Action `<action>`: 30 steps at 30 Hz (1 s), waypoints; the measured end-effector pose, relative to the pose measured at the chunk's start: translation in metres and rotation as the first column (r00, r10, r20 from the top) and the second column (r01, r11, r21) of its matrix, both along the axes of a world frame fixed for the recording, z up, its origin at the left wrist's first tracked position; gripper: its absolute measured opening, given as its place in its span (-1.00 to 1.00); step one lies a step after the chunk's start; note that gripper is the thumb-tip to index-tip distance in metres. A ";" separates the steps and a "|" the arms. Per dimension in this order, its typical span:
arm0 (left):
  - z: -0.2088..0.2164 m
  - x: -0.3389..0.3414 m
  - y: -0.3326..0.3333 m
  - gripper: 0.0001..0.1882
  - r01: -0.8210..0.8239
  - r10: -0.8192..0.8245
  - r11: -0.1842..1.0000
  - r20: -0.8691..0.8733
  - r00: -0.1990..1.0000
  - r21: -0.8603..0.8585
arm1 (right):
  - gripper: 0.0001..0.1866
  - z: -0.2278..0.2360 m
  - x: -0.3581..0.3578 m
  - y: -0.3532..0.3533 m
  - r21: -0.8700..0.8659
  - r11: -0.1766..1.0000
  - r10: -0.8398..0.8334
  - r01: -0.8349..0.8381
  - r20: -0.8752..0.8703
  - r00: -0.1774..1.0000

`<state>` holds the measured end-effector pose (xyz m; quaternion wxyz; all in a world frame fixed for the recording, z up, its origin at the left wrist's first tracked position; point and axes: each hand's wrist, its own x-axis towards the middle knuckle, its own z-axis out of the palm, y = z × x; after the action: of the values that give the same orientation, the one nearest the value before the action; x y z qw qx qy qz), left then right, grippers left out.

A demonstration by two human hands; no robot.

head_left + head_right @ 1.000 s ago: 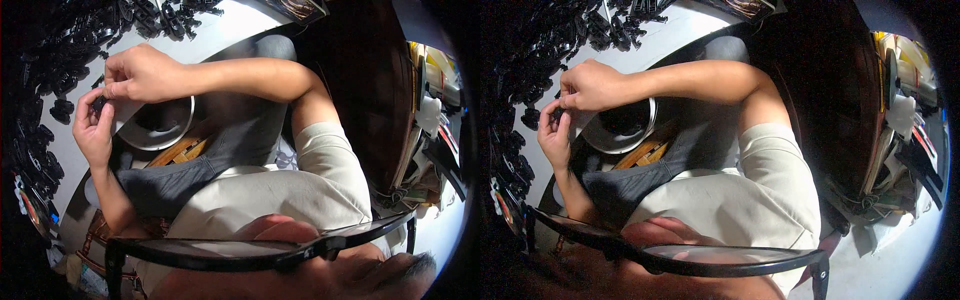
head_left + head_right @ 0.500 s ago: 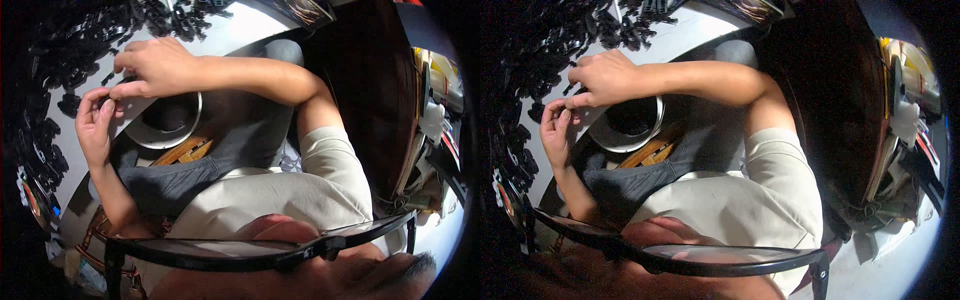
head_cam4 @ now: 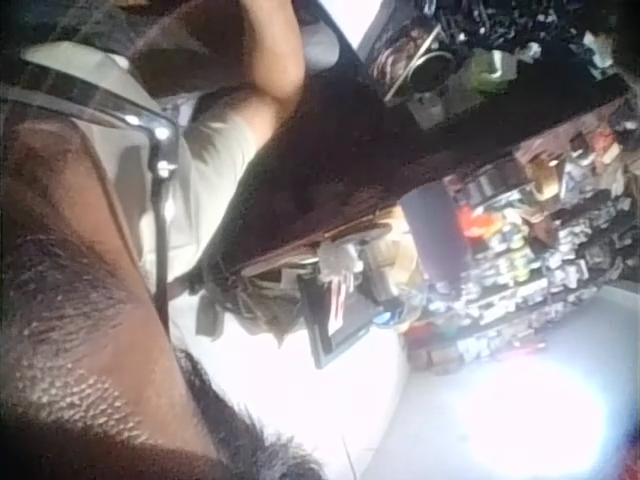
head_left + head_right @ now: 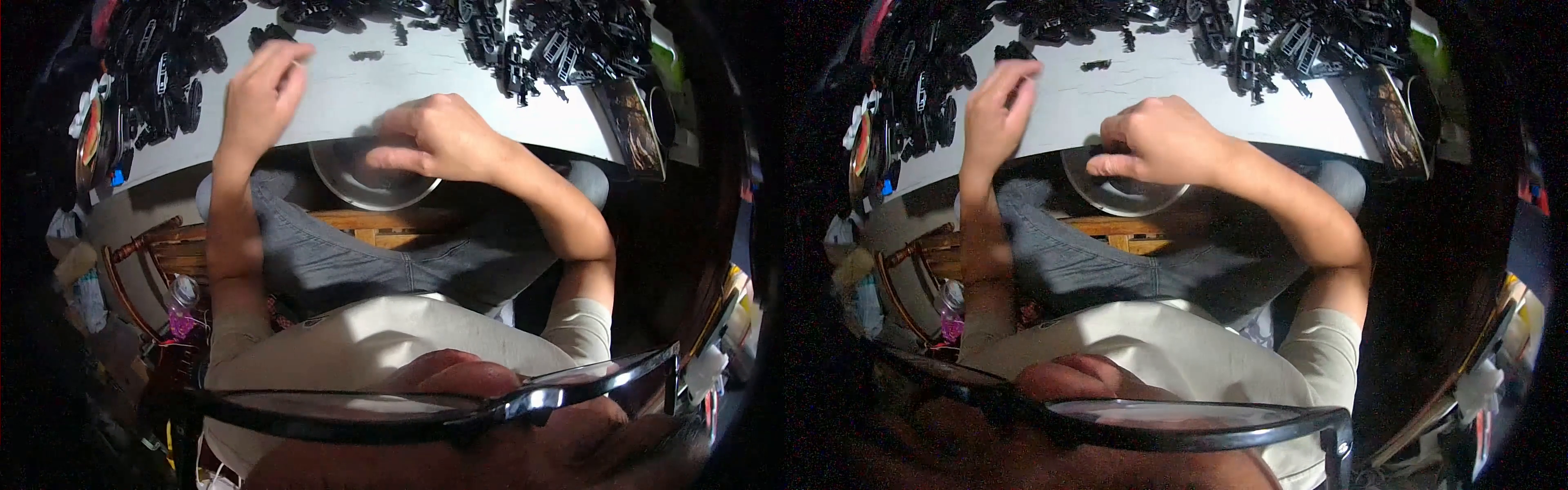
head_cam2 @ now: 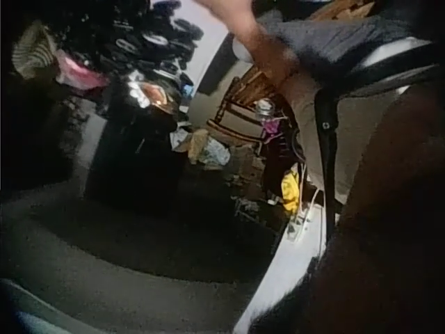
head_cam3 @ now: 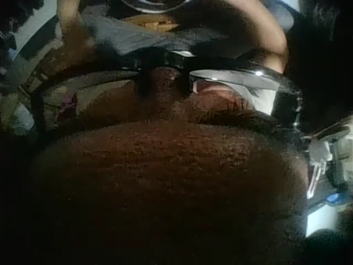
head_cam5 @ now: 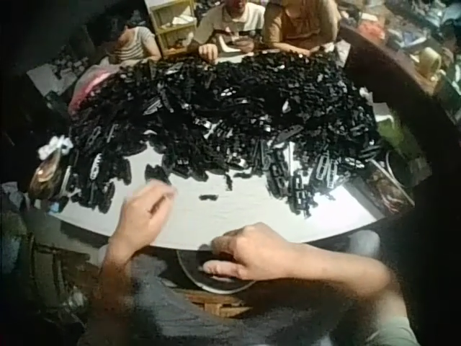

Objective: Assemble black lego pieces into a small structure.

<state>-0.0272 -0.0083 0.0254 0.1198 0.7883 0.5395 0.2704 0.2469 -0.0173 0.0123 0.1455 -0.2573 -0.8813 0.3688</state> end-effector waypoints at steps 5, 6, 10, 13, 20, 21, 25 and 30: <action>-0.015 -0.024 0.022 -0.64 -0.068 0.194 0.950 -0.403 0.895 0.306 | -0.74 -0.017 -0.014 0.013 0.441 0.804 -0.416 0.399 -0.063 0.907; -0.018 -0.023 0.022 -0.64 -0.072 0.198 0.949 -0.402 0.894 0.306 | -0.76 -0.020 -0.018 0.018 0.460 0.762 -0.479 0.456 -0.074 0.875; -0.025 -0.017 0.024 -0.67 -0.016 0.170 0.934 -0.404 0.899 0.358 | -0.72 -0.025 -0.028 0.030 0.560 0.689 -0.511 0.460 -0.075 0.856; -0.025 -0.010 0.023 -0.72 -0.010 0.144 0.938 -0.363 0.921 0.347 | -0.76 -0.028 -0.029 0.031 0.607 0.691 -0.477 0.392 -0.023 0.878; -0.023 0.001 0.019 -0.73 0.087 -0.007 0.951 -0.259 0.966 0.296 | -0.84 -0.035 -0.021 0.029 0.575 0.739 -0.357 0.351 -0.107 0.928; -0.021 0.003 0.017 -0.73 0.075 -0.025 0.972 -0.218 0.976 0.222 | -0.85 -0.036 -0.019 0.028 0.531 0.767 -0.343 0.360 -0.134 0.930; -0.021 0.006 0.012 -0.70 0.002 0.002 0.999 -0.081 0.997 0.049 | -0.89 -0.026 -0.015 0.025 0.457 0.792 -0.327 0.405 -0.243 0.913; -0.021 0.015 0.006 -0.74 0.057 -0.023 0.988 0.230 0.973 -0.144 | -0.78 -0.022 -0.014 0.026 0.379 0.805 -0.242 0.457 -0.494 0.835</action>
<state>-0.0125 -0.0024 0.0045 0.2451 0.7516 0.5251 0.3151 0.2332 0.0086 -0.0092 0.4586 -0.2884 -0.8270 0.1502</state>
